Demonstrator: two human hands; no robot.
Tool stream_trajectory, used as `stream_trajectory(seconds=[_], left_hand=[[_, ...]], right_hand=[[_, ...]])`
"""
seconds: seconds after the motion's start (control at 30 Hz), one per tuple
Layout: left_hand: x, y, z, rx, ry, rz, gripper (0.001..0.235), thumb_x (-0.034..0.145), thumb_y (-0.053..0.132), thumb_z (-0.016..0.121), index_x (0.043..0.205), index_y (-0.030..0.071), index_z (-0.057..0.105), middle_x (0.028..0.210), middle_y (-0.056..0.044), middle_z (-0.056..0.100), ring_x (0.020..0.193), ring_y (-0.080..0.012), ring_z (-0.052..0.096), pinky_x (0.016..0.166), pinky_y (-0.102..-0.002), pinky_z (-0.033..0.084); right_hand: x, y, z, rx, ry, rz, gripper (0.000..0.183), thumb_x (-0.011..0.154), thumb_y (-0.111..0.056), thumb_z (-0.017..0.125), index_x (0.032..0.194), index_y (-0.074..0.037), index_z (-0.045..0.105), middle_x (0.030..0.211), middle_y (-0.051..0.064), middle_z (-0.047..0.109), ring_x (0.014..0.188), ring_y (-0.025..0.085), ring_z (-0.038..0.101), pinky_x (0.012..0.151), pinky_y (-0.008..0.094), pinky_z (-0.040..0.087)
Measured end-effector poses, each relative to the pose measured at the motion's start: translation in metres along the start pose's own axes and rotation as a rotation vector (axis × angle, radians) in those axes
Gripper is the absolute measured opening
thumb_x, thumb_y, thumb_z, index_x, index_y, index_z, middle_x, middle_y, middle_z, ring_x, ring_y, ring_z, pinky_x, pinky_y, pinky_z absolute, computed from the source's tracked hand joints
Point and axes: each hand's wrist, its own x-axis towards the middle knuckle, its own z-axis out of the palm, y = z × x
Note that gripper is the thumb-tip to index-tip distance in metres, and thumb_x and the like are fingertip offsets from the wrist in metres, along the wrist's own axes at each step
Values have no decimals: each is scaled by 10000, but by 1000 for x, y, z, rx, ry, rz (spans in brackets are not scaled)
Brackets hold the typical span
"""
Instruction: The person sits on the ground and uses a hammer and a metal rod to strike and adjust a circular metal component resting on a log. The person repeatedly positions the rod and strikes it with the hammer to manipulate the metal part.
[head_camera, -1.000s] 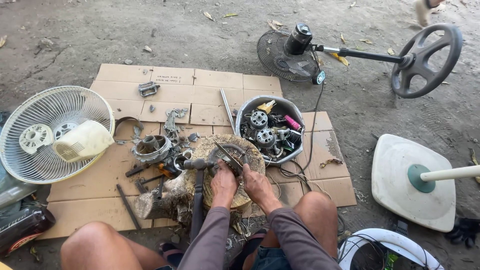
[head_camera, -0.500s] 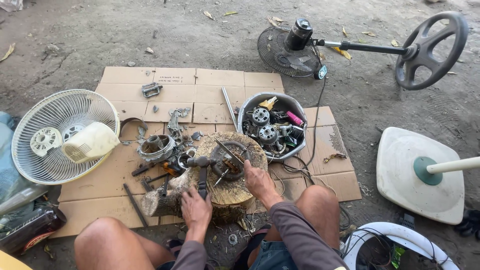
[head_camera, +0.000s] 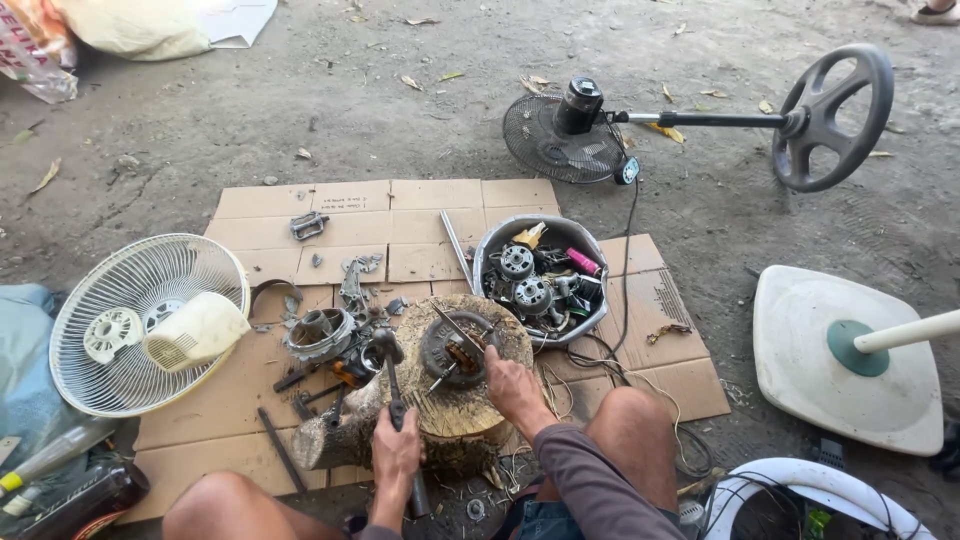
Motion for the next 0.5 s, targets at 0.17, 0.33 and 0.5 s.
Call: stream_trajectory(seconds=[0.17, 0.33, 0.5], left_hand=[[-40, 55, -9, -51, -143, 258, 284, 1018, 299, 568, 1157, 51, 555, 661, -47, 551, 388, -162, 530, 278, -311, 496], [-71, 106, -17, 260, -166, 548, 399, 994, 279, 570, 1331, 70, 602, 605, -31, 655, 379, -130, 511, 306, -303, 351], [-44, 83, -5, 487, -311, 323, 357, 1031, 320, 522, 1340, 150, 575, 702, -23, 707, 427, -115, 563, 331, -285, 483]], right_hand=[[0, 0, 4, -33, 9, -10, 154, 1096, -68, 291, 1089, -62, 445, 601, -25, 435, 404, 97, 405, 294, 257, 379], [1, 3, 5, -36, 7, -7, 116, 1098, -71, 327, 1099, -44, 440, 604, 23, 505, 410, 126, 483, 306, 263, 455], [2, 4, 11, 5, 7, 14, 133, 1118, -125, 301, 1135, -79, 425, 602, -43, 398, 404, 78, 369, 289, 244, 352]])
